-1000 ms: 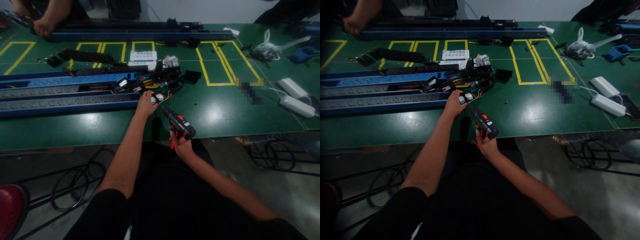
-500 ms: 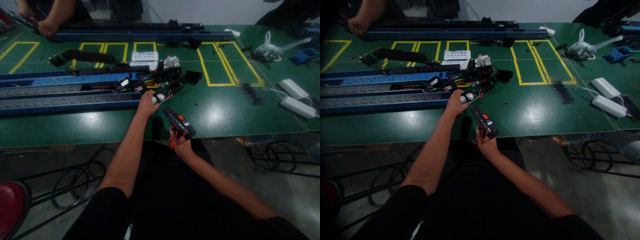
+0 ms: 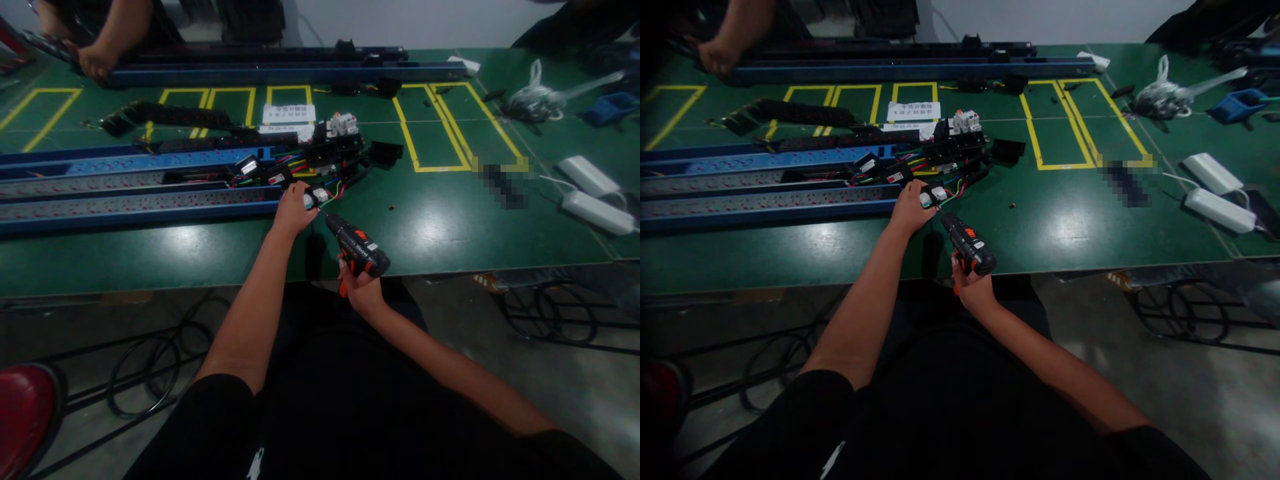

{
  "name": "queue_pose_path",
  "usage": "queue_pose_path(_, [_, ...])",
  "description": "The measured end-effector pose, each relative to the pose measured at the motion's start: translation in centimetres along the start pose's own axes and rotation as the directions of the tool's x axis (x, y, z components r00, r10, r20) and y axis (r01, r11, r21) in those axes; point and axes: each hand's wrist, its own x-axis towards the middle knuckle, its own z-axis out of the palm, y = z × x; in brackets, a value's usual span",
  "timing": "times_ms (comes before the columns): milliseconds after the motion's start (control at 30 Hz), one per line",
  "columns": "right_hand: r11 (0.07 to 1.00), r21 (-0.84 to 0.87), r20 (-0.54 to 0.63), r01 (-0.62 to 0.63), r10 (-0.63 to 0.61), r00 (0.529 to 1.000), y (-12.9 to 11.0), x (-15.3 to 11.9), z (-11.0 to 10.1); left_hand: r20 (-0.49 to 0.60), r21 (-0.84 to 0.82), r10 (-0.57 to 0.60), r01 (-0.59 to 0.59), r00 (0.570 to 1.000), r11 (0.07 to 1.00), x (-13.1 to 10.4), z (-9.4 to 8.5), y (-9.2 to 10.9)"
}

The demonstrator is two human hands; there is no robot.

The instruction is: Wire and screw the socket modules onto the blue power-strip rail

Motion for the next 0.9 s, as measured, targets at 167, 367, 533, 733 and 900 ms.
queue_pose_path(167, [0.999,0.038,0.015,-0.006,0.005,1.000,-0.6,0.0,0.0,-0.004,-0.002,-0.004,0.004,1.000,1.000,0.1,0.1,-0.1])
queue_pose_path(367, [0.986,0.159,0.016,-0.055,0.053,0.998,-1.0,-0.1,-0.8,-0.029,-0.023,0.026,-0.026,0.999,0.999,-0.2,0.6,-0.4])
queue_pose_path(533, [0.989,0.143,-0.010,-0.041,0.043,0.999,-1.2,-0.7,-3.1,-0.058,-0.053,0.064,-0.067,0.996,0.996,-0.9,0.7,-0.4])
queue_pose_path(733, [1.000,0.002,-0.025,-0.021,0.021,0.999,-2.1,-1.4,-6.7,0.020,-0.069,0.132,-0.130,0.991,0.989,-1.0,-0.6,-0.3])
queue_pose_path(900, [0.997,-0.073,-0.039,0.011,-0.014,0.999,-2.2,-1.8,-8.7,0.159,-0.098,0.202,-0.188,0.966,0.977,0.6,-2.6,-0.7])
